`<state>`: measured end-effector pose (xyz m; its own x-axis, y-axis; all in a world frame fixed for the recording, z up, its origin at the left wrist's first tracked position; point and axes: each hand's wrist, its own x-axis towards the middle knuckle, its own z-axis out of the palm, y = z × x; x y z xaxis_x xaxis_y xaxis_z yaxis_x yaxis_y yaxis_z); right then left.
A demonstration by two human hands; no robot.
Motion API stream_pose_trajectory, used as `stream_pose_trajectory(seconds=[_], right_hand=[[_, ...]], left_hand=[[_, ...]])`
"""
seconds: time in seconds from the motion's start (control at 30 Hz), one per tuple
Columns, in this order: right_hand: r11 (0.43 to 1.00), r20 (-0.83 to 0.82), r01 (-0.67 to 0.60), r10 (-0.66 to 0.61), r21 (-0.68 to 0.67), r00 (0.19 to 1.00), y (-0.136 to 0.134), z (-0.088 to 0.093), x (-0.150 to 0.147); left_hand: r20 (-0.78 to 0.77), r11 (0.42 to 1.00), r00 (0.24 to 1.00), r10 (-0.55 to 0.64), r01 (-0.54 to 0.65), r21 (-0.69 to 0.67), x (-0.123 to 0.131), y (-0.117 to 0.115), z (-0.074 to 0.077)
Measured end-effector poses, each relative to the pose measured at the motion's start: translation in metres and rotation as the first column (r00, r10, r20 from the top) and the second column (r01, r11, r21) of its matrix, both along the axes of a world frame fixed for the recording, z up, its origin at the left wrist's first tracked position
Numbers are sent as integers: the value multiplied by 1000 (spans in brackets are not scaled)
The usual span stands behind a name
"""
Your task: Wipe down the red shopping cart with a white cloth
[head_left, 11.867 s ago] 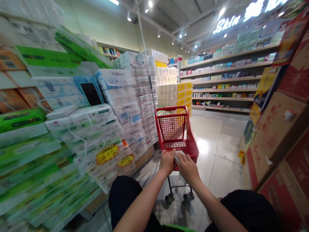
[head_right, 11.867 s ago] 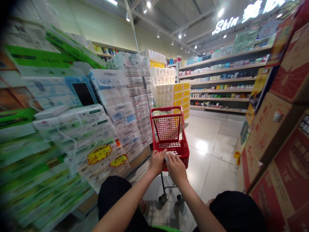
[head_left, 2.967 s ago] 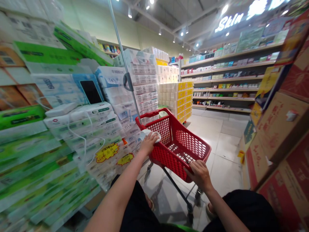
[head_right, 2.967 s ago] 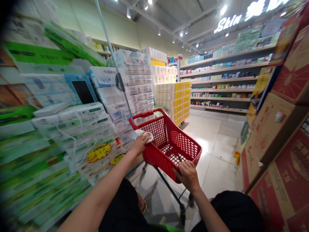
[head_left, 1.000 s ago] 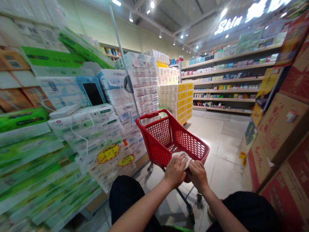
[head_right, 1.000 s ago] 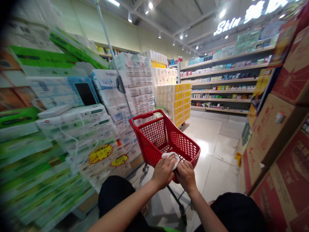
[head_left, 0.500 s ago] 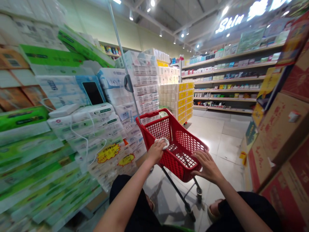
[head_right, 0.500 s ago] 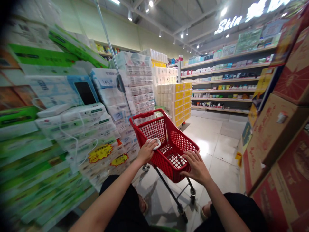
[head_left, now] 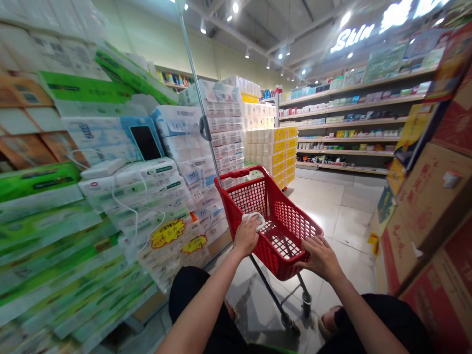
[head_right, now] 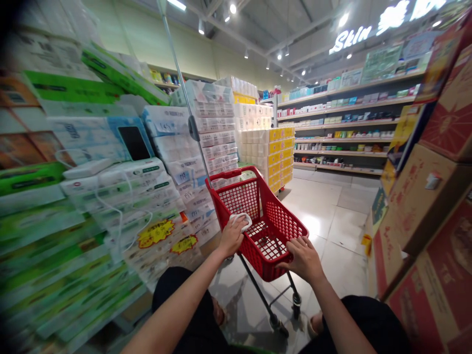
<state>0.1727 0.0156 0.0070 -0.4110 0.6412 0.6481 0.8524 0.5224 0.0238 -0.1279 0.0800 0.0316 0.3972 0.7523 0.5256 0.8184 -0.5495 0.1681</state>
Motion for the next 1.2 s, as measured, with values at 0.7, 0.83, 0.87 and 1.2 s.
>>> stream_pose_trajectory(seconds=[0.7,0.83,0.87,1.2], right_hand=[[967,-38,255,-256,-32,966,-4,-5,-61],[991,6,80,-80,-104,997,2,-6,-28],[993,3,66,-66,-103,998,5,-7,-18],[996,-115,18,-28,-90,993,11,-17,-20]], left_hand=[[41,988,992,-116,120,-97,42,-75,-16],[-16,977,982,-189,186,-101,28,-70,-17],[-34,974,978,-205,201,-104,23,-66,-16],[-9,997,998,-59,59,-40,1,-22,-24]])
